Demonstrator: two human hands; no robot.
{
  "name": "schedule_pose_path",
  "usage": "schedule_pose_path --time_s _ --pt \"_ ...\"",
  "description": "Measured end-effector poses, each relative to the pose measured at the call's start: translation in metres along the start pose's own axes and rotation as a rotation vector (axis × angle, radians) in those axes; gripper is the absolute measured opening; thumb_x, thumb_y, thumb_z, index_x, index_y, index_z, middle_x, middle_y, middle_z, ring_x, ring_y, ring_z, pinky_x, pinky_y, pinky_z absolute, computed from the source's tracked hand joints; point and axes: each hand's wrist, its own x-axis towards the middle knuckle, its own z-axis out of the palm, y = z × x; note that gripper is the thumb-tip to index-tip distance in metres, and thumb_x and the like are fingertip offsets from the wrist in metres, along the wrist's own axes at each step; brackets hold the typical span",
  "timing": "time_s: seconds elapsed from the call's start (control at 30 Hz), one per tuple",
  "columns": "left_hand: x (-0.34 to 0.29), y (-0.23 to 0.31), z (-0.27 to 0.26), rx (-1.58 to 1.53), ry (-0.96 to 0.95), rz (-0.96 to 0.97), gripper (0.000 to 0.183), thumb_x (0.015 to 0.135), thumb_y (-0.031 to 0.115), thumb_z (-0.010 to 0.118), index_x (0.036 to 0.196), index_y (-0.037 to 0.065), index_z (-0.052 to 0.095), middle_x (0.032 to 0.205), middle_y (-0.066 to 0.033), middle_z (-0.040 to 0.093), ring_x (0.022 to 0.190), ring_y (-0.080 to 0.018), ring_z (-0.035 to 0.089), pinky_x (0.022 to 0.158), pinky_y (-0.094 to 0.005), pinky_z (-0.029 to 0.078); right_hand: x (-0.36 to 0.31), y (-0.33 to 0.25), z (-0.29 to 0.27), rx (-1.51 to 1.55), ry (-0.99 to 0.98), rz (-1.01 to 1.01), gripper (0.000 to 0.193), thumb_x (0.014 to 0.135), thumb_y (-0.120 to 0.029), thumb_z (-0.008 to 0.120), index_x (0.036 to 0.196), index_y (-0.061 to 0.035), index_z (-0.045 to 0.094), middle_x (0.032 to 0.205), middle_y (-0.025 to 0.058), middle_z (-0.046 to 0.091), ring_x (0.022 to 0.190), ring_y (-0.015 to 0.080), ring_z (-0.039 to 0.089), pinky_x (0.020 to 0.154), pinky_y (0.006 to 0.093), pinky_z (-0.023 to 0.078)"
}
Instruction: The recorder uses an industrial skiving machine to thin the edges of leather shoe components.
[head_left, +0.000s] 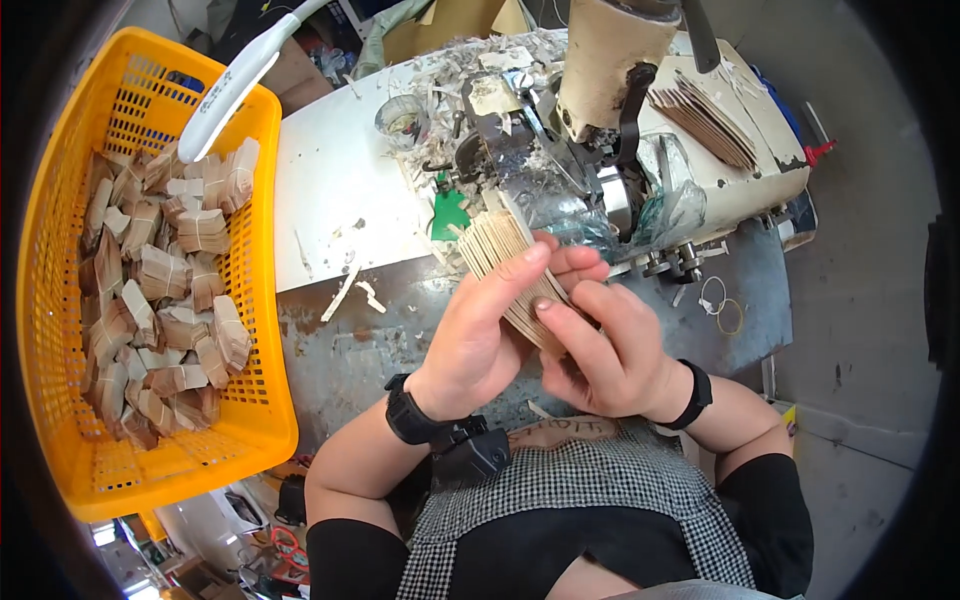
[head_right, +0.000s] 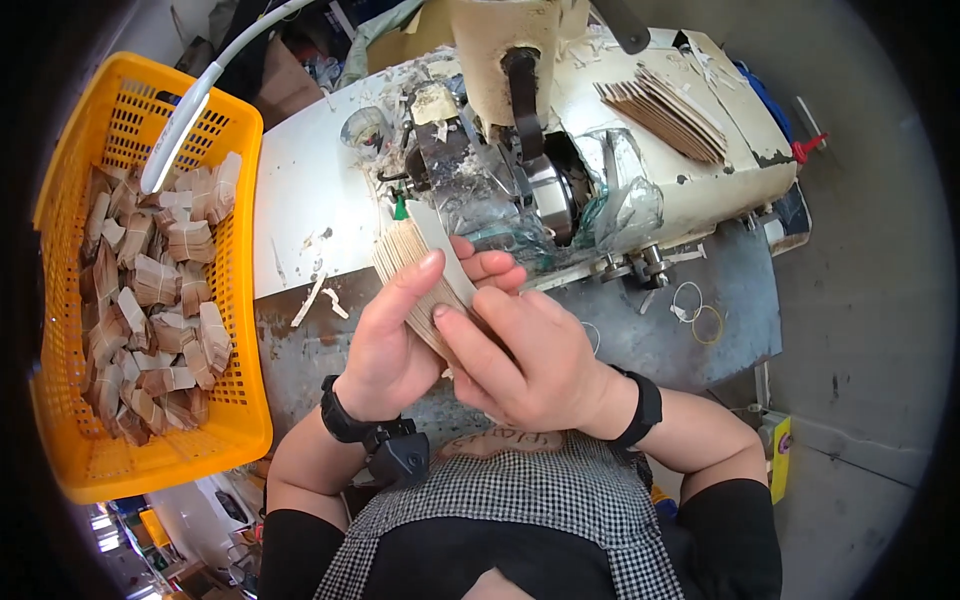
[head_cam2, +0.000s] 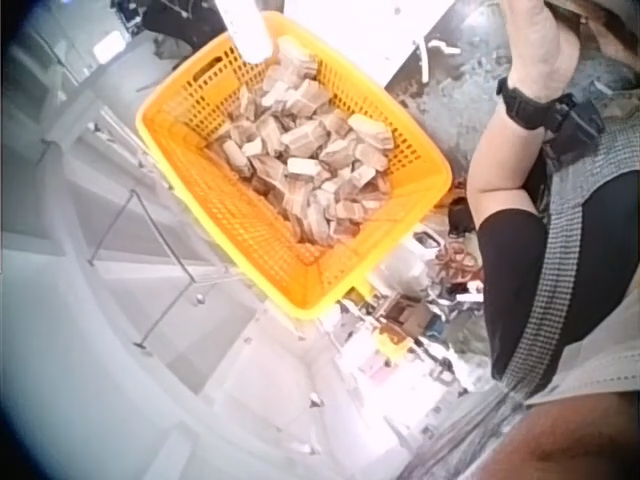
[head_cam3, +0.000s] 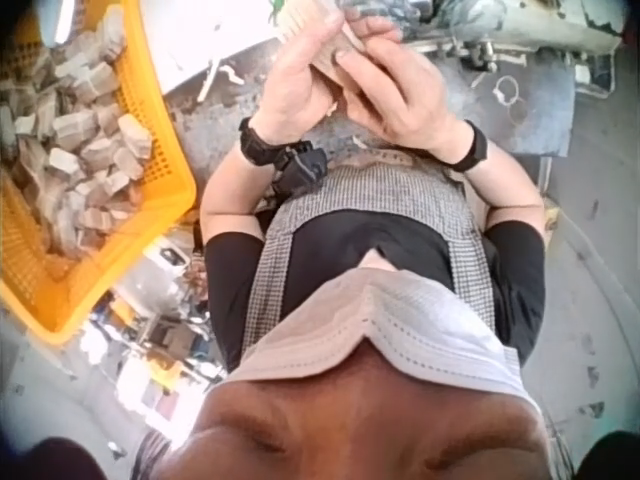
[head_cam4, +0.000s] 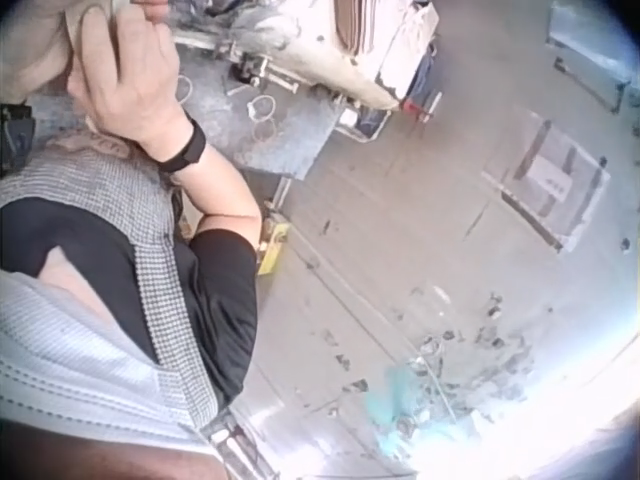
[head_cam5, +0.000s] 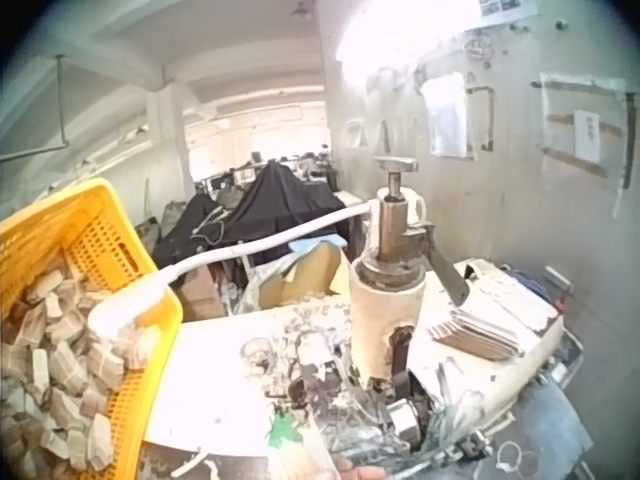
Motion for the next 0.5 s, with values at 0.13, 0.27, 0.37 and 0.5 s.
schedule_pose_path --time_s 0.13,0.27,0.37,0.5 --pt "0.004 0.0 0.003 0.027 0.121 0.25 0.046 0.095 0.017 0.058 0.134 0.007 0.038 0.123 -0.0206 0.054 0.117 -0.0319 0.056 0.104 -0.0461 0.045 -0.007 0.0 -0.005 -0.046 -0.031 -0.077 0.04 0.075 -0.015 0.068 0.112 0.0008 0.064 0.091 0.0115 0.057 0.064 0.0192 0.054 0.052 0.0284 0.043" --pt "-0.005 0.001 0.005 0.087 0.0 0.2 0.053 0.093 0.009 0.059 0.139 0.01 0.033 0.12 -0.0207 0.055 0.108 -0.0308 0.061 0.098 -0.0442 0.05 -0.006 -0.004 -0.002 -0.007 0.122 -0.066 0.041 0.079 -0.027 0.068 0.111 -0.0015 0.064 0.09 0.011 0.059 0.061 0.0175 0.053 0.051 0.0296 0.04" --pt "-0.006 0.0 0.004 0.05 -0.007 0.118 0.052 0.093 0.003 0.058 0.139 0.009 0.034 0.111 -0.0166 0.059 0.104 -0.0293 0.064 0.093 -0.0407 0.053 0.003 0.004 -0.004 0.053 0.177 -0.016 0.053 0.074 -0.034 0.075 0.113 -0.0011 0.061 0.089 0.0121 0.06 0.06 0.0199 0.054 0.051 0.0308 0.04" --pt "-0.002 0.005 0.007 -0.062 0.062 0.185 0.053 0.093 0.005 0.061 0.138 0.007 0.033 0.109 -0.0163 0.06 0.105 -0.0309 0.065 0.092 -0.0419 0.054 0.007 0.005 -0.005 0.114 0.162 0.104 0.065 0.069 -0.036 0.08 0.117 0.0013 0.058 0.086 0.0132 0.061 0.064 0.0247 0.06 0.054 0.0344 0.046"
